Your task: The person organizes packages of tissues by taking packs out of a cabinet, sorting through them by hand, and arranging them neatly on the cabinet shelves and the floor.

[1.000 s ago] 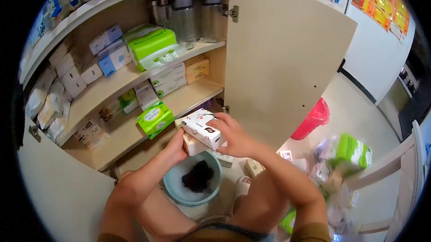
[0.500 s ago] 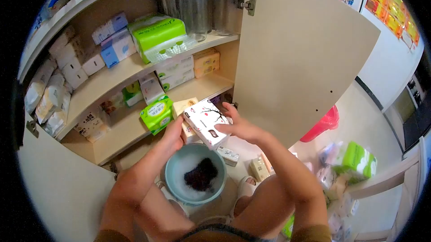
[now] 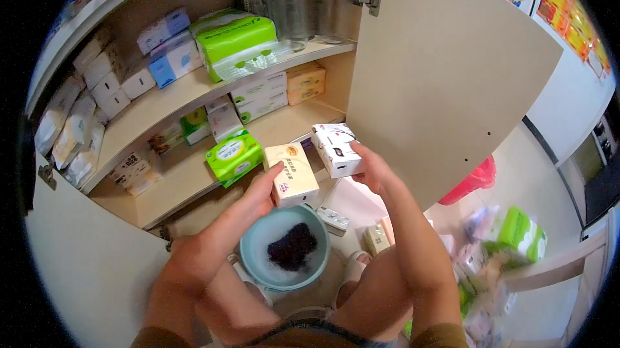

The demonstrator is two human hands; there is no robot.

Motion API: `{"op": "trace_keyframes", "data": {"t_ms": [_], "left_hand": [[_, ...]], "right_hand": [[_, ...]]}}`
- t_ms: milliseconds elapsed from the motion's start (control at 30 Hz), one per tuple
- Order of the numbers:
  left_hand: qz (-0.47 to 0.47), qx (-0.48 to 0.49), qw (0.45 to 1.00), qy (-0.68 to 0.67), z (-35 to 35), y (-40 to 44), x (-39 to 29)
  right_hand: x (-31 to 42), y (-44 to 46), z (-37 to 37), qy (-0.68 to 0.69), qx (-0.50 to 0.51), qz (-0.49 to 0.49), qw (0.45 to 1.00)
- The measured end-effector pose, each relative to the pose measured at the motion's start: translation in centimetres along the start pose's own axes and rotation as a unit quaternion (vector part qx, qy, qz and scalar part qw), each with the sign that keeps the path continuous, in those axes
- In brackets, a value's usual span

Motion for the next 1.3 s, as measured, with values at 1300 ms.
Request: {"op": "trace_keyframes", "data": {"t_ms": [1300], "left_hand": [[-0.108, -0.071, 0.991, 0.026, -10.4, -3.2, 4.2]], "right_hand": [[-15.9, 16.5, 7.2, -0.104, -0.153, 0.156, 0.97]]}}
Point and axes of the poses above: each hand's wrist, its own y-axis towards the middle knuckle, its own z-axis out of the palm, x = y × z, the point moved 4 cm from there along y, towards the middle knuckle, and after that the axes turned 5 degrees about y, right-handed, at the moved point
